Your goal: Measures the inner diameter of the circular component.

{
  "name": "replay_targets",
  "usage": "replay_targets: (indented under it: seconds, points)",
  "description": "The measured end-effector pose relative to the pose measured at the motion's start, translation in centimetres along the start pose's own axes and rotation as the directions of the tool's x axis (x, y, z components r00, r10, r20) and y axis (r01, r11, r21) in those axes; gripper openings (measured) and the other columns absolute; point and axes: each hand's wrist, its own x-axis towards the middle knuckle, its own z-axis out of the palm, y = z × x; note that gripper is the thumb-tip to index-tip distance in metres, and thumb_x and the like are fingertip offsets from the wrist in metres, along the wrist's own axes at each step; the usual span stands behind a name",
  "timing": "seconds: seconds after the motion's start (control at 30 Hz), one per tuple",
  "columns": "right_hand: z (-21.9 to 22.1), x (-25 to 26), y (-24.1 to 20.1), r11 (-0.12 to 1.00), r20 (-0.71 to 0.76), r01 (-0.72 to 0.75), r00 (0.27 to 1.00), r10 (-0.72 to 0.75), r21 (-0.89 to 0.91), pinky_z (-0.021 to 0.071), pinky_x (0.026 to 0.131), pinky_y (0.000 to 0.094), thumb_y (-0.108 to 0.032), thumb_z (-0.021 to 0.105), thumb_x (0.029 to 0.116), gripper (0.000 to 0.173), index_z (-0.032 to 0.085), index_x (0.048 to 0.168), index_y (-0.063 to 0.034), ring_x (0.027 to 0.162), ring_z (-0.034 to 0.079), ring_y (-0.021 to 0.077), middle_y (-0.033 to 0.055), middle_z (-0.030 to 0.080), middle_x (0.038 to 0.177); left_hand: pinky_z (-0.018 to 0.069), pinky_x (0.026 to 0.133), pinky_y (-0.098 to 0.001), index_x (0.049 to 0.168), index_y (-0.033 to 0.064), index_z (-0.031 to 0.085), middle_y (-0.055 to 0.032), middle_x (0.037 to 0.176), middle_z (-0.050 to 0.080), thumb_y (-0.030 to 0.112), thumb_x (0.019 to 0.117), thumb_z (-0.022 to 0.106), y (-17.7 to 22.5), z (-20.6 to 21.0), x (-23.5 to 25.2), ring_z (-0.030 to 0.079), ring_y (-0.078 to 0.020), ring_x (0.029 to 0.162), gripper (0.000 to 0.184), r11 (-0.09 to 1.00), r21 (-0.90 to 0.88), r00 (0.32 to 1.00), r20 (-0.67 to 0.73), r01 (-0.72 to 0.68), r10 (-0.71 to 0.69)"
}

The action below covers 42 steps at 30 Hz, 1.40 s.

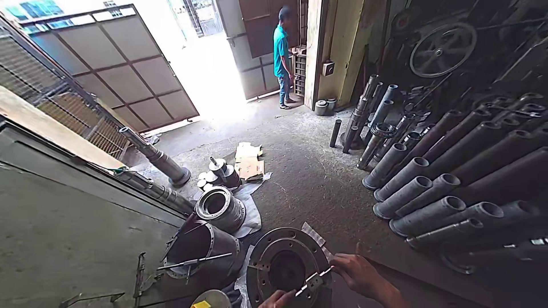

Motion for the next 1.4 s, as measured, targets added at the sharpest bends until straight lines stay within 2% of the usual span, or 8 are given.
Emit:
replay_targets:
  seconds: [0.33,0.5,0.7,0.9,1.0,1.13,1.2,1.4]
  points:
    - [3.2,-5.6,-4.3,0.979,-0.076,-0.197,0.978,0.193,-0.048,0.0604,0.073,0.0552,-0.024,0.051,0.104,0.032,0.075,0.111,-0.0047,0.084,0.075,0.0322,0.0136,0.076,0.094,0.0598,0.072,-0.0447,0.112,0.0305,0.079,0.0025,0.109,0.076,0.022,0.1014,0.06,-4.4,0.1,8.1,0.074,-0.0202,0.09,0.023,0.953,0.133,0.955,-0.084,-0.274,0.286]
    - [0.0,-2.2,-0.8,0.994,-0.066,-0.077,0.995,0.072,-0.072,0.0576,0.065,0.0555,-0.024,0.065,0.0988,0.018,0.078,0.106,-0.0136,0.08,0.072,0.0274,0.0069,0.073,0.097,0.0608,0.066,-0.0462,0.111,0.0157,0.079,-0.0047,0.097,0.077,0.02,0.1003,0.057,-2.1,1.4,1.6,0.075,-0.0228,0.079,0.025,0.986,-0.002,0.981,-0.105,-0.166,0.165]
    - [-1.7,3.1,0.4,0.998,-0.004,0.066,0.998,-0.066,-0.015,0.0556,0.089,0.0515,-0.02,0.065,0.0995,0.017,0.078,0.109,-0.0157,0.105,0.068,0.0297,0.0081,0.073,0.114,0.0636,0.074,-0.0357,0.112,0.0076,0.079,-0.0044,0.092,0.079,0.02,0.0981,0.062,1.4,4.6,-3.6,0.076,-0.0136,0.08,0.025,0.958,-0.287,0.986,-0.163,-0.021,-0.027]
    - [-1.3,-2.9,-3.7,0.95,0.138,-0.31,0.943,0.302,0.043,0.0558,0.066,0.0501,-0.021,0.061,0.1011,0.021,0.079,0.095,-0.013,0.067,0.069,0.0191,0.0026,0.073,0.076,0.0561,0.047,-0.0274,0.131,0.0069,0.067,-0.0074,0.106,0.077,0.01,0.1067,0.052,0.1,2.2,3.8,0.065,-0.0117,0.052,0.028,0.422,-0.875,0.94,0.099,0.238,-0.325]
    - [2.2,-4.4,-8.7,0.773,0.221,-0.607,0.792,0.569,0.186,0.059,0.08,0.0525,-0.023,0.05,0.1069,0.031,0.076,0.106,-0.0061,0.079,0.074,0.0228,0.0072,0.076,0.087,0.0451,0.038,-0.0233,0.138,0.0155,0.063,-0.0046,0.1,0.078,0.017,0.11,0.048,0.6,2.1,8.9,0.055,-0.0083,0.043,0.032,0.475,-0.843,0.966,0.188,0.252,-0.18]
    - [7.4,-3.7,-13.6,0.58,0.177,-0.671,0.71,0.681,0.461,0.0622,0.076,0.0322,-0.021,0.049,0.1061,0.028,0.072,0.104,-0.0055,0.073,0.074,0.0097,0.0002,0.077,0.083,0.0569,0.089,-0.0416,0.127,0.0098,0.072,-0.0024,0.104,0.079,0.014,0.1058,0.054,4.0,3.4,16.2,0.074,-0.0133,0.093,0.028,0.73,-0.661,0.943,0.325,0.172,0.072]
    - [7.4,-3.5,-12.9,0.501,0.199,-0.624,0.722,0.662,0.6,0.0637,0.071,0.0297,-0.015,0.052,0.1056,0.023,0.071,0.103,-0.0012,0.071,0.074,0.0106,0.0031,0.077,0.084,0.0543,0.093,-0.0439,0.121,0.0124,0.074,-0.0005,0.102,0.079,0.015,0.1052,0.054,3.5,2.6,17.0,0.073,-0.0133,0.097,0.026,0.772,-0.625,0.935,0.331,0.116,0.127]
    - [2.5,-5.2,-6.3,0.66,0.121,-0.61,0.768,0.63,0.439,0.06,0.067,0.0362,-0.013,0.065,0.1009,0.014,0.076,0.1,-0.0052,0.066,0.069,0.0128,0.0032,0.075,0.078,0.0517,0.043,-0.03,0.112,0.0102,0.072,-0.0051,0.098,0.077,0.02,0.1058,0.057,-2.0,1.4,8.7,0.063,-0.0141,0.052,0.019,0.568,-0.797,0.979,0.18,0.205,-0.1]
